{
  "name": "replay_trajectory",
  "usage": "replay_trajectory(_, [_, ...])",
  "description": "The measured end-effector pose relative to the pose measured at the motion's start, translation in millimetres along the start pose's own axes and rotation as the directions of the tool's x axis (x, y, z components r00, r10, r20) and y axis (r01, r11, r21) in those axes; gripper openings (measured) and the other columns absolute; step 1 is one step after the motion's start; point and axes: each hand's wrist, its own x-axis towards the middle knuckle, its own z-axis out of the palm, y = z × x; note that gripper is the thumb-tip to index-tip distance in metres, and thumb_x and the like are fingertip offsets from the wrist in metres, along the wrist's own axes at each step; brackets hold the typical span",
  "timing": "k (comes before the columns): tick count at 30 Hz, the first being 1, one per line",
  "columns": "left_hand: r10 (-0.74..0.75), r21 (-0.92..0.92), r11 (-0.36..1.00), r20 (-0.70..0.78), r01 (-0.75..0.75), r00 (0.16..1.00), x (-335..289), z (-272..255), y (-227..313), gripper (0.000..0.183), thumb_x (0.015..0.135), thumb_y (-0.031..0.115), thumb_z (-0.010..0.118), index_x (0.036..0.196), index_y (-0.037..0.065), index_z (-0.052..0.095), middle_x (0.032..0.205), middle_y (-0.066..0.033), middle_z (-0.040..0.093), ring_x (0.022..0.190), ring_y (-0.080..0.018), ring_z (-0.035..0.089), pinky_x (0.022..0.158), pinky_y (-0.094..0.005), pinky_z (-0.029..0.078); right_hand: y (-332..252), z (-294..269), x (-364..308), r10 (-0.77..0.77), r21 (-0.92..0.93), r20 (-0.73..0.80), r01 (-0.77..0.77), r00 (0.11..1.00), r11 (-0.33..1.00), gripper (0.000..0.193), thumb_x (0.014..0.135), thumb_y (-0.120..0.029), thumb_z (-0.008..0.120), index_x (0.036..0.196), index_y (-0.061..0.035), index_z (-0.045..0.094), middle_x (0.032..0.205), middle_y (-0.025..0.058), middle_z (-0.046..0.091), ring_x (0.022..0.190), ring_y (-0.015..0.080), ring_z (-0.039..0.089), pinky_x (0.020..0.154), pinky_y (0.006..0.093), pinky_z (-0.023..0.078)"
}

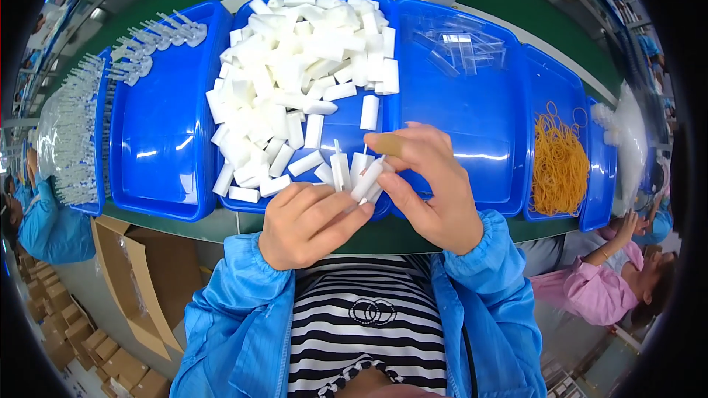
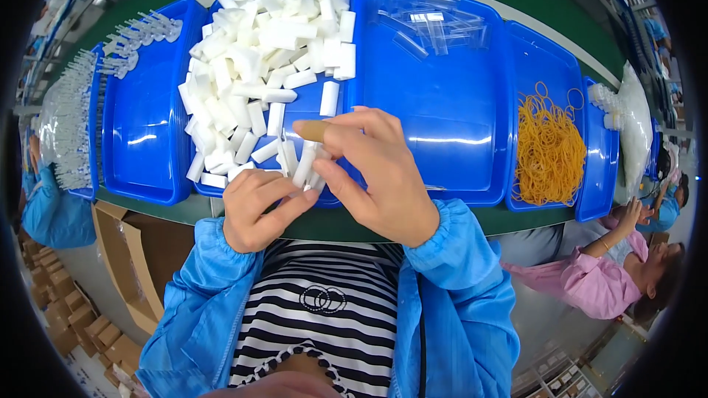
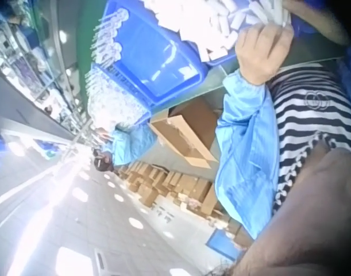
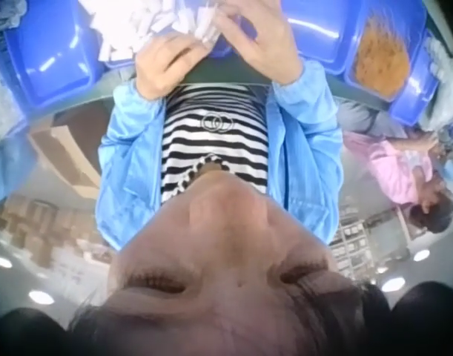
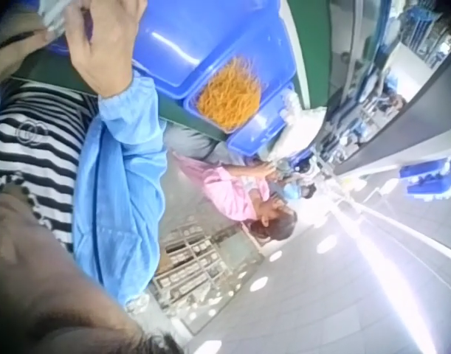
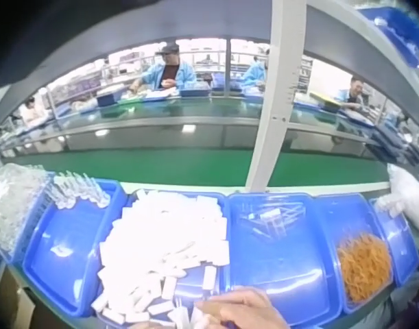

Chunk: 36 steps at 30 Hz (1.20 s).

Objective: The person assembles foam components into clear plastic holders by hand, secures the bundles with rubber bands, and places the completed units onto a tray.

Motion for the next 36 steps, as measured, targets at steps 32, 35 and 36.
replay_trajectory(32, [-0.282, -0.096, 0.959, -0.272, 0.265, 0.920, -42.0, -2.8, -10.0, 0.044, 0.062, -0.001, 0.087, 0.100, 0.008, 0.066, 0.095, -0.0071, 0.062, 0.078, -0.0261, 0.064, 0.066, -0.0359, 0.053, 32.6, 42.1, 60.4, -0.138, -0.741, 0.484, 0.489, 0.864, 0.461, 0.019, 0.077, -0.008, 0.062, 0.096, -0.0054, 0.061, 0.080, 0.0054, 0.053, 0.079, 0.0214, 0.057, 0.073, 0.0354, 0.045])
replay_trajectory(35, [-0.253, -0.086, 0.967, -0.325, 0.238, 0.911, -41.8, -3.3, -10.4, 0.041, 0.062, 0.002, 0.087, 0.099, 0.005, 0.069, 0.088, -0.0064, 0.062, 0.069, -0.0230, 0.063, 0.061, -0.0318, 0.050, 30.0, 42.4, 60.4, -0.172, -0.673, 0.432, 0.443, 0.886, 0.592, 0.024, 0.077, -0.005, 0.064, 0.101, -0.0033, 0.060, 0.082, 0.0071, 0.056, 0.077, 0.0228, 0.059, 0.068, 0.0372, 0.047])
replay_trajectory(36, [-0.244, -0.101, 0.970, -0.328, 0.222, 0.913, -41.4, -2.7, -10.0, 0.040, 0.063, 0.002, 0.085, 0.100, 0.005, 0.069, 0.089, -0.0065, 0.062, 0.070, -0.0228, 0.063, 0.061, -0.0315, 0.051, 26.3, 39.9, 60.3, -0.158, -0.607, 0.399, 0.390, 0.903, 0.693, 0.028, 0.077, -0.002, 0.064, 0.104, -0.0015, 0.060, 0.085, 0.0086, 0.059, 0.077, 0.0231, 0.061, 0.066, 0.0372, 0.049])
